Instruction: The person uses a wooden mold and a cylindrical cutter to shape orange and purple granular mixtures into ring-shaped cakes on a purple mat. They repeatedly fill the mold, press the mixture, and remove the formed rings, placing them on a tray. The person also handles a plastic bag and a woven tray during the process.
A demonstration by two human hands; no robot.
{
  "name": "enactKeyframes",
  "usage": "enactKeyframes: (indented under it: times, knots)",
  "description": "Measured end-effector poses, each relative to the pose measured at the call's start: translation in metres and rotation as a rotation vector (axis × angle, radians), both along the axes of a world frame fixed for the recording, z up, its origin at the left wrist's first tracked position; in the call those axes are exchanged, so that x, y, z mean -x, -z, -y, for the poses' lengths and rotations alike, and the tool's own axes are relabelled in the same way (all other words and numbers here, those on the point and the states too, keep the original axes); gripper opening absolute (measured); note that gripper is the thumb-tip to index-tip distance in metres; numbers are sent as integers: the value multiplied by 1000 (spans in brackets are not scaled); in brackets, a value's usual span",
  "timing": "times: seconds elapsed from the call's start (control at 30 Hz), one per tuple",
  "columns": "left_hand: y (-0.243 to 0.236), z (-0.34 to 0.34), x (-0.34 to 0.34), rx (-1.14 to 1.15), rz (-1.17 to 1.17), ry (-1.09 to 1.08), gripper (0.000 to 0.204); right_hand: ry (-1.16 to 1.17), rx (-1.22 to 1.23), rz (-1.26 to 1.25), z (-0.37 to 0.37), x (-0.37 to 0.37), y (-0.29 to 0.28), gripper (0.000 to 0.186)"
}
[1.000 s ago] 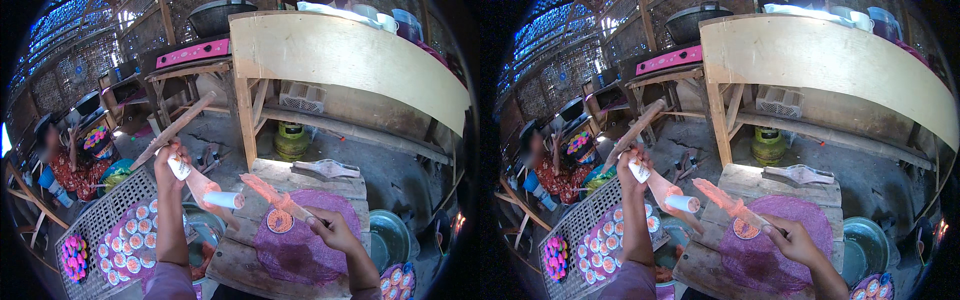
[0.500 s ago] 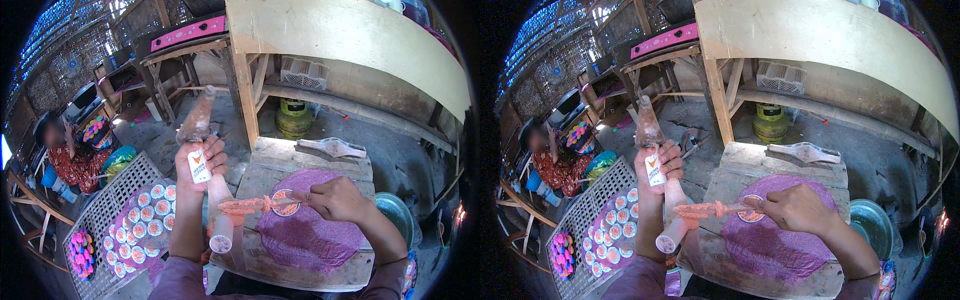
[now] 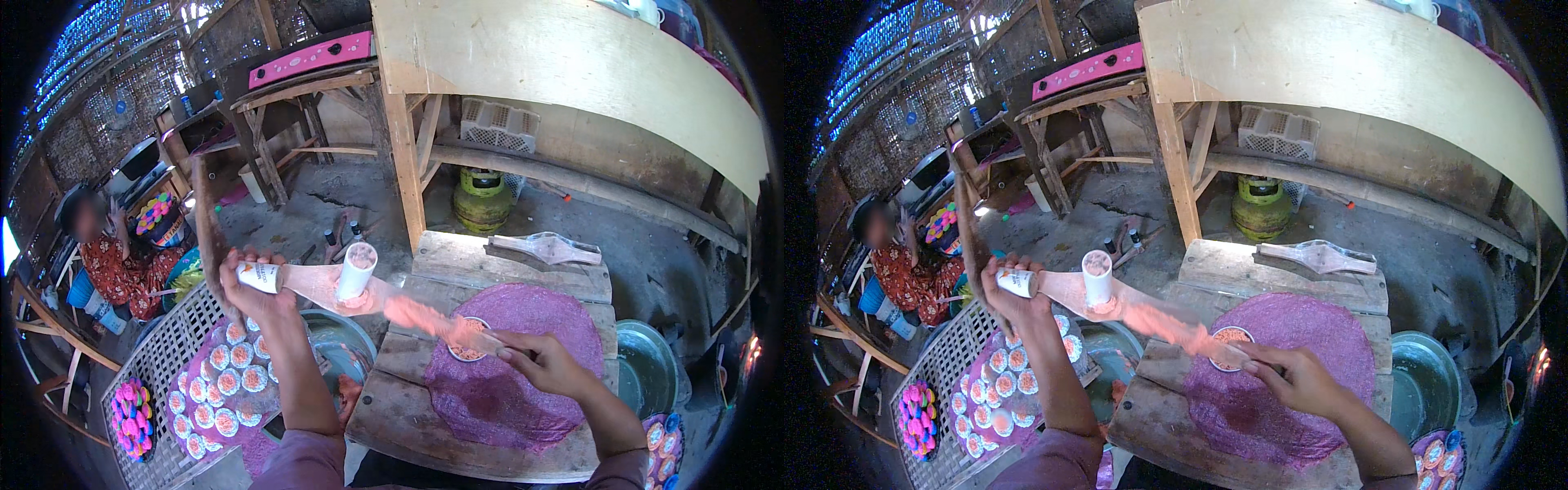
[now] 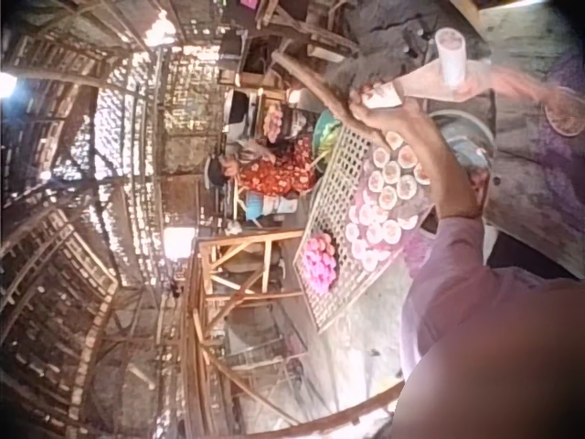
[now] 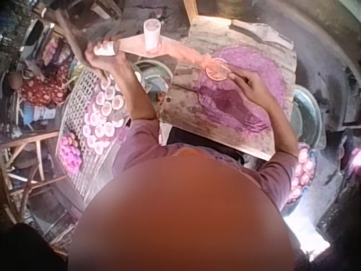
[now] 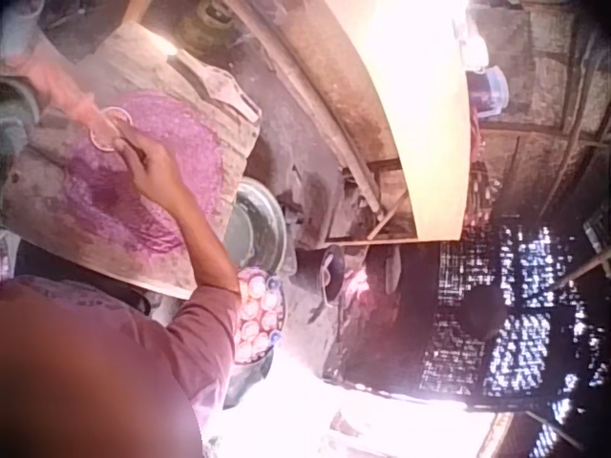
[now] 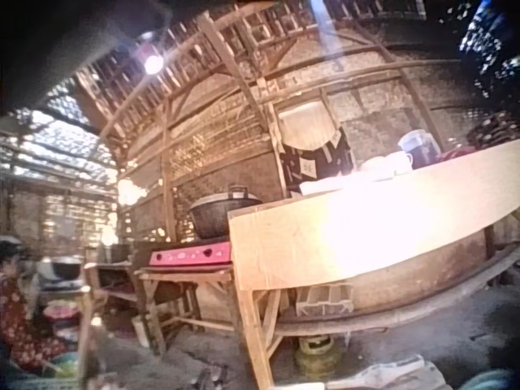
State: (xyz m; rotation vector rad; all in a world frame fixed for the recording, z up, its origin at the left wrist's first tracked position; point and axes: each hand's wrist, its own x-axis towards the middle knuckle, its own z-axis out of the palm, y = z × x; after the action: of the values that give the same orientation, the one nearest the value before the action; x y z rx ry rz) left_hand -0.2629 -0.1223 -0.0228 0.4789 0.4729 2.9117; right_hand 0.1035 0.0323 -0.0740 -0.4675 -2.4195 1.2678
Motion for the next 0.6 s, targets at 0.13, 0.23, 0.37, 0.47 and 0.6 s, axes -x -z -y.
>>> enactKeyframes:
  times: [0.13, 0.23, 0.37, 0.47, 0.6]
  knots:
    - [-7, -6, -26, -43, 17, -219, 15, 38, 138, -33, 7, 30, 19, 37]
    - [-14, -8, -42, -31, -10, -346, 14, 72, 53, -80, 10, 43, 32, 36]
    - [-9, -13, -52, -55, 19, -442, 12, 69, -17, -127, 20, 51, 37, 37]
    - [8, -23, -51, 12, -151, -542, 12, 74, -69, -64, 23, 48, 20, 36]
    - [19, -22, -27, 624, -598, -778, 15, 183, -235, 62, 18, 16, -28, 36]
